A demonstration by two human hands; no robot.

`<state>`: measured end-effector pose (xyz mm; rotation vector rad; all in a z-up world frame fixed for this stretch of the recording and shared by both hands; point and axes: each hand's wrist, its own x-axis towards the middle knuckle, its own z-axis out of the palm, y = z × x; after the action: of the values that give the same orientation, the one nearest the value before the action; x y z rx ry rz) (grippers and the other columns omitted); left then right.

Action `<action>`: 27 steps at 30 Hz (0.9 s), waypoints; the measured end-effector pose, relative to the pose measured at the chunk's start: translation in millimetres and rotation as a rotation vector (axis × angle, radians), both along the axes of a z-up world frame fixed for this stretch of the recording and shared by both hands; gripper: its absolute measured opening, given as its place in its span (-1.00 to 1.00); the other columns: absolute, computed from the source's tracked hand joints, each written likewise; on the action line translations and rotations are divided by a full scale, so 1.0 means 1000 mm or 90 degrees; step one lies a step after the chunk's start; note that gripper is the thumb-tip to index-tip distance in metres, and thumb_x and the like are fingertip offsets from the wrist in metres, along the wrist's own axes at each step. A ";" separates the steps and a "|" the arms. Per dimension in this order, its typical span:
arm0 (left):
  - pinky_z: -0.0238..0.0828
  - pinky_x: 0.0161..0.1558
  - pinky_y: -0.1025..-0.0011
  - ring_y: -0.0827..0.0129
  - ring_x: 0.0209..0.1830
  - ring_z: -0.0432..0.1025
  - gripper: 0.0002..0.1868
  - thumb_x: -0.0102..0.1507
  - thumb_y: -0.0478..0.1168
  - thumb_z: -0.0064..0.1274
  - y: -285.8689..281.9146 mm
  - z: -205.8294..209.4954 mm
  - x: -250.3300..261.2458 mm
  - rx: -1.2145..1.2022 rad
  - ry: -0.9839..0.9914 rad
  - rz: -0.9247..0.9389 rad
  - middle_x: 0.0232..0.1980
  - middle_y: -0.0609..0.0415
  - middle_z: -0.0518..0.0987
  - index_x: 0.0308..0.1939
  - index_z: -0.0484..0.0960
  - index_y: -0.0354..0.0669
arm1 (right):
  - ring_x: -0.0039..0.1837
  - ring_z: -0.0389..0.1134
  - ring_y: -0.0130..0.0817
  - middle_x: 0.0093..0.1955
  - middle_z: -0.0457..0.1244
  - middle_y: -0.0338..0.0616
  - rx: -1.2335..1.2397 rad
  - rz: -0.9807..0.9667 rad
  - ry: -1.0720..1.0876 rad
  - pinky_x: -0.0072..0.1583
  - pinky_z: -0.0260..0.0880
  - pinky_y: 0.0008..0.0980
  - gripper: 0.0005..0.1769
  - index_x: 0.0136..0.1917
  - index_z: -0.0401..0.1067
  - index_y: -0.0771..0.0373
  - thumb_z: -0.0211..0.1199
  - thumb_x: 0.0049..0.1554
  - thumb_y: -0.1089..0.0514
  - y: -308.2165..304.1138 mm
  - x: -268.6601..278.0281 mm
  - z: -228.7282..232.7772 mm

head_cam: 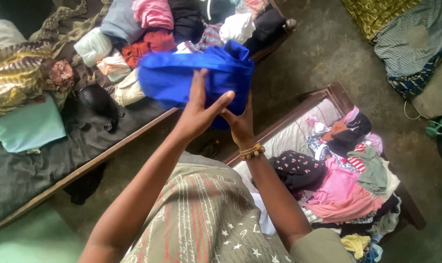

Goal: Fold various pieces of clothing and place them on a bed or in a drawer.

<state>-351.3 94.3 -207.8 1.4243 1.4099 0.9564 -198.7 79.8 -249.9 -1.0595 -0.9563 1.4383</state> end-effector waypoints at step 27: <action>0.25 0.37 0.26 0.21 0.35 0.35 0.07 0.06 0.17 0.36 0.093 -0.160 -0.298 -0.402 -0.416 0.094 0.37 -0.04 0.47 0.49 0.27 -0.27 | 0.18 0.38 -0.39 0.18 0.35 -0.18 -0.429 0.284 0.247 0.25 0.42 -0.33 -0.45 0.29 0.40 0.31 0.40 0.05 0.15 0.107 -0.197 -0.184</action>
<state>-649.7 187.7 -368.2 0.4792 1.1655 0.8497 -395.5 186.9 -433.4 -1.0015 -0.4313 2.3371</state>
